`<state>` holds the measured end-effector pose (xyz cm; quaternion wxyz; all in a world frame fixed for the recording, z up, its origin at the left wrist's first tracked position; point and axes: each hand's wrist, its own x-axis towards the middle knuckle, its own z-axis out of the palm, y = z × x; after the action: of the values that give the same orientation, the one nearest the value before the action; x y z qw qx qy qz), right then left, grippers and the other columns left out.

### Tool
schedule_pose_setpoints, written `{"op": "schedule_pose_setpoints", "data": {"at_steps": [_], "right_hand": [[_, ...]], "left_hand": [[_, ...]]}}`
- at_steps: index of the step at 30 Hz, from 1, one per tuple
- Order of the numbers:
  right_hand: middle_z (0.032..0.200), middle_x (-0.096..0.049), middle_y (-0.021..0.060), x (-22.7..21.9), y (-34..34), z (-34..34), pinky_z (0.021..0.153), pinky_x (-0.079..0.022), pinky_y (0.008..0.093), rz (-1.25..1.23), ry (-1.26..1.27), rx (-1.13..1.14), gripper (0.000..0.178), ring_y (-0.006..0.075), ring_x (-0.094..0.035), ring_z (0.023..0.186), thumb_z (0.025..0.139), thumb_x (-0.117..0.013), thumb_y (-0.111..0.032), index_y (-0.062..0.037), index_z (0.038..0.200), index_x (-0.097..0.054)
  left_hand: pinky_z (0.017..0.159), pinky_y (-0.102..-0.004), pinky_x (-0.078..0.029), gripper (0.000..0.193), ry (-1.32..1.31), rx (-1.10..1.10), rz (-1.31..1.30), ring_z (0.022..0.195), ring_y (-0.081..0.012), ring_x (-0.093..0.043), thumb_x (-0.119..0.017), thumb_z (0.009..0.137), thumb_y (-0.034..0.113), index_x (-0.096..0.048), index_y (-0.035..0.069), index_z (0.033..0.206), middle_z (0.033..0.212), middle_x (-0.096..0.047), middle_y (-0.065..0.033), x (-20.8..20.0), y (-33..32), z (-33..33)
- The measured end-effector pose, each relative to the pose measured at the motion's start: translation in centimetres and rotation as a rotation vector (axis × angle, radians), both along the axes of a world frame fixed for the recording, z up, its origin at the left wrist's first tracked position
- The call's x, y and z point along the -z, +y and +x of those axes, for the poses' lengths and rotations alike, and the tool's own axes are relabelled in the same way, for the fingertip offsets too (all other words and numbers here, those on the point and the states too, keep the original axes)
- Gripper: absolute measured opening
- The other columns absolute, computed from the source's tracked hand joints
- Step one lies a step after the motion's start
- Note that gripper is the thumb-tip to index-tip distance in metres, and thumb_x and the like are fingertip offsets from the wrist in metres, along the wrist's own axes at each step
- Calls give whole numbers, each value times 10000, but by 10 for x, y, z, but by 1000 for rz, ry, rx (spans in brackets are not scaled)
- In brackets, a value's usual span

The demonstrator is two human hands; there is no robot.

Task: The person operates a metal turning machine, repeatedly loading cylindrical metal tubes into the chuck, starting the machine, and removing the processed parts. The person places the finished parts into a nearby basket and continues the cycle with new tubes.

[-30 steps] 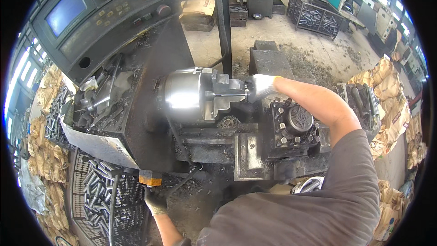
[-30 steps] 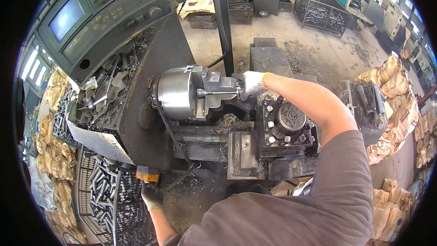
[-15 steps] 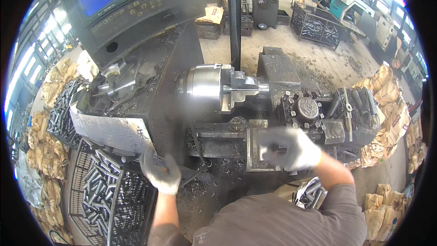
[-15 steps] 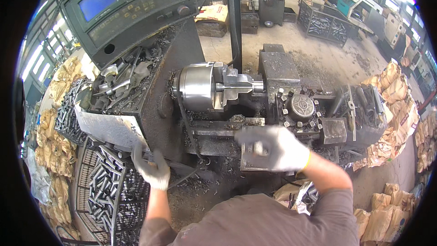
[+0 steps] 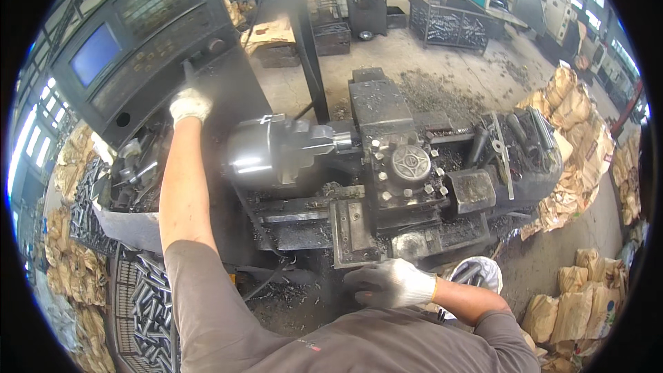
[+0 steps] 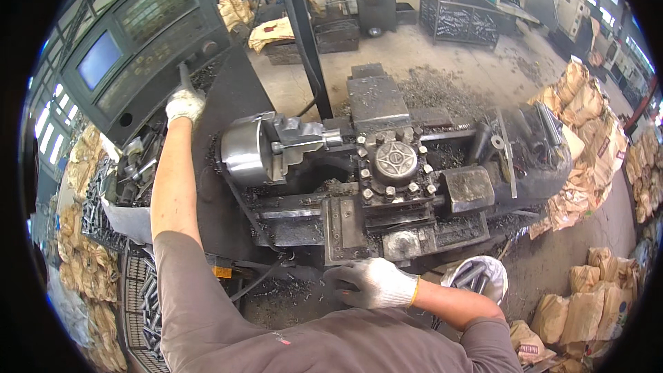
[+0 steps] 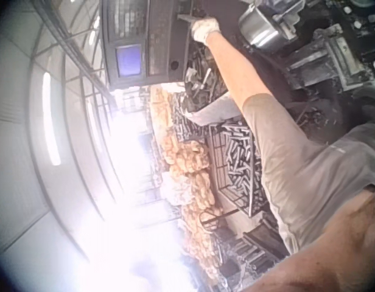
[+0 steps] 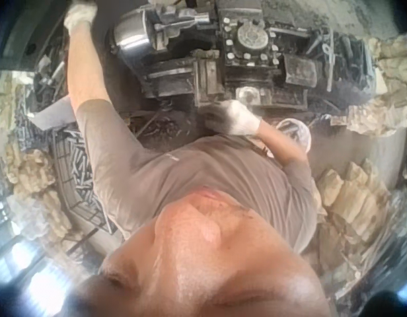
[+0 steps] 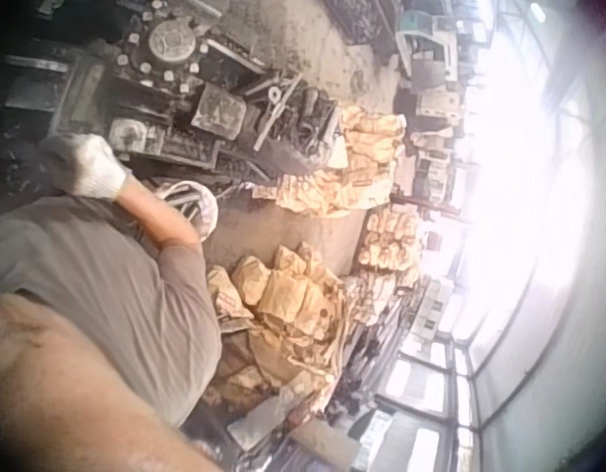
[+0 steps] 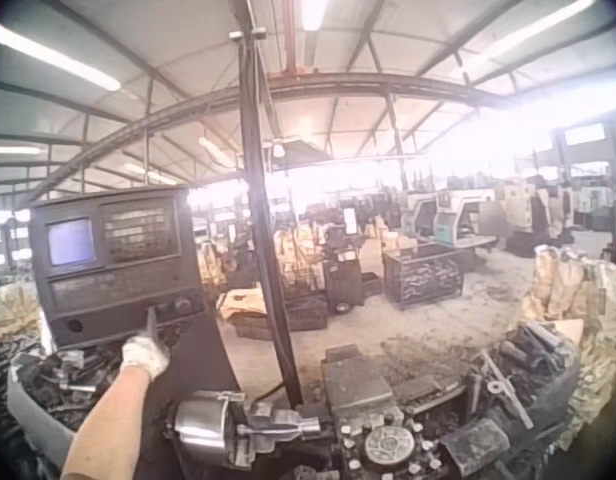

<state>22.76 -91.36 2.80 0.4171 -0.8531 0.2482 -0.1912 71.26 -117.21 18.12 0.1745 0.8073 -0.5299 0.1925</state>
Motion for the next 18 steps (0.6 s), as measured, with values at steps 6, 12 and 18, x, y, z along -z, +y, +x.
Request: {"op": "schedule_pose_setpoints", "data": {"at_steps": [6, 12, 18], "right_hand": [[1062, -799, 120, 34, 0, 21, 799, -633, 390, 90, 65, -91, 410, 269, -780, 854, 913, -783, -210, -102, 1306, -741], [1050, -812, 127, 49, 45, 114, 844, -636, 378, 246, 103, -488, 409, 273, -801, 929, 897, -799, -205, -73, 1279, -741], [1018, -817, 118, 76, 201, 231, 839, -628, 348, 154, 232, -1022, 407, 230, -805, 901, 884, -819, -211, -44, 1248, -747]], "left_hand": [[776, -478, -611, 287, 292, 431, -247, 870, -368, -767, -715, 947, 172, -721, 70, 1215, 1015, -773, -176, 87, 154, -157], [926, -506, -590, 359, 965, -159, 309, 1095, -431, -736, -704, 980, 419, -739, 153, 1218, 1124, -775, -208, 362, 489, -166], [919, -522, -586, 344, 967, -1636, -336, 1066, -461, -740, -625, 971, 331, -781, 64, 1122, 1100, -769, -258, 483, 934, -325]]}}
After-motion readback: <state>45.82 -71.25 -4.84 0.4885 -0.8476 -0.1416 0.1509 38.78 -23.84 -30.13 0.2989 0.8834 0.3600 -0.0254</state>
